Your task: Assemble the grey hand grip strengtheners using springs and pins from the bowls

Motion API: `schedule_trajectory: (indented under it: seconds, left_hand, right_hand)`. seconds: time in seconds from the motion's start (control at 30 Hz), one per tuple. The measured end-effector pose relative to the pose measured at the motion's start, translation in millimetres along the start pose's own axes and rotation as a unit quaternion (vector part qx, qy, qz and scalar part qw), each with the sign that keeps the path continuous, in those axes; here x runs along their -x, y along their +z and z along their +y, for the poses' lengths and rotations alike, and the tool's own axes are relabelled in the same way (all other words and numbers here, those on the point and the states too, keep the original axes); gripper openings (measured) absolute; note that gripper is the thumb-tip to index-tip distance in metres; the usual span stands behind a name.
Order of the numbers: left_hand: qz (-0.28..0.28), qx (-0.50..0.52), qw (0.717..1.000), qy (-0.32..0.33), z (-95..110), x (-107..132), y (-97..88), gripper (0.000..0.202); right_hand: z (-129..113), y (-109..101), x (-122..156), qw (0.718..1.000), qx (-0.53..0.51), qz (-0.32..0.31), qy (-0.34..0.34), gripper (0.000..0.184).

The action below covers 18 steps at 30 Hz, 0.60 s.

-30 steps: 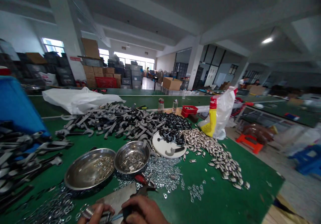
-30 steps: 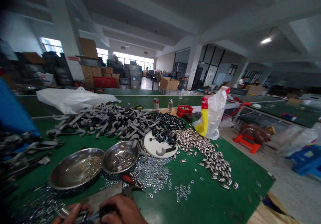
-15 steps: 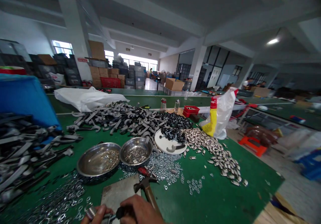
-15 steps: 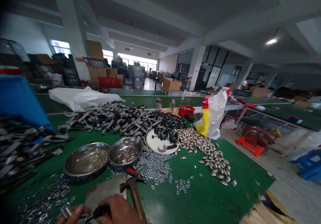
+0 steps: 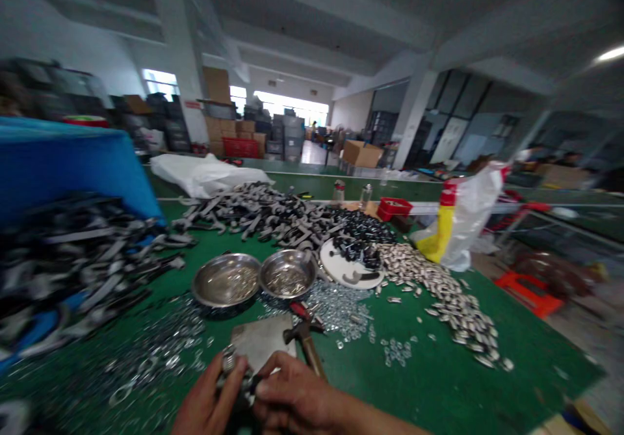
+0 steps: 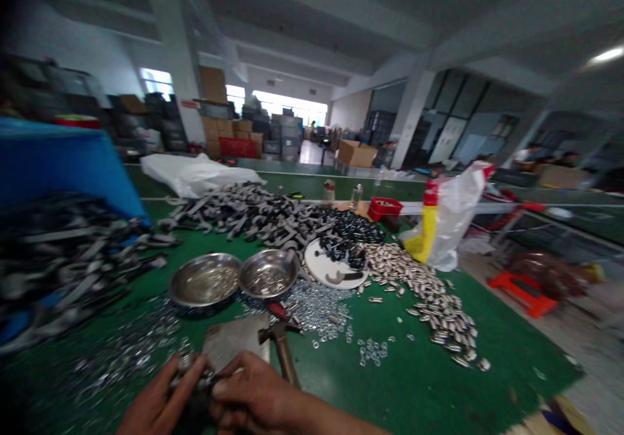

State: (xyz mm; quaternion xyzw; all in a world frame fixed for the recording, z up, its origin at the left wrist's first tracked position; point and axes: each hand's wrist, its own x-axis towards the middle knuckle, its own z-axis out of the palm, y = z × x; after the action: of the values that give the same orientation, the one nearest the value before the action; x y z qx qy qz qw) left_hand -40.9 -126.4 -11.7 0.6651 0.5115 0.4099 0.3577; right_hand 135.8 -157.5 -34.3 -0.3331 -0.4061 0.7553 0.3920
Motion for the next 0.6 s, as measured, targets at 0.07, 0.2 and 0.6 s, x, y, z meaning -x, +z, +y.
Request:
schedule_trajectory:
  seconds: [0.07,0.2,0.6]
  left_hand:
    - [-0.006,-0.021,1.000,0.011,7,5,-1.7,0.038]
    - [-0.020,0.016,0.999,-0.024,11,6,-2.8,0.031]
    - [-0.040,-0.037,0.997,0.053,-3,15,-7.6,0.027]
  right_hand:
    - [-2,11,7,0.999,-0.018,-0.001,0.033,0.045]
    - [-12,9,10,0.947,0.295,0.071,-0.107,0.025]
    - [-11,26,0,0.981,0.180,0.023,0.069,0.046]
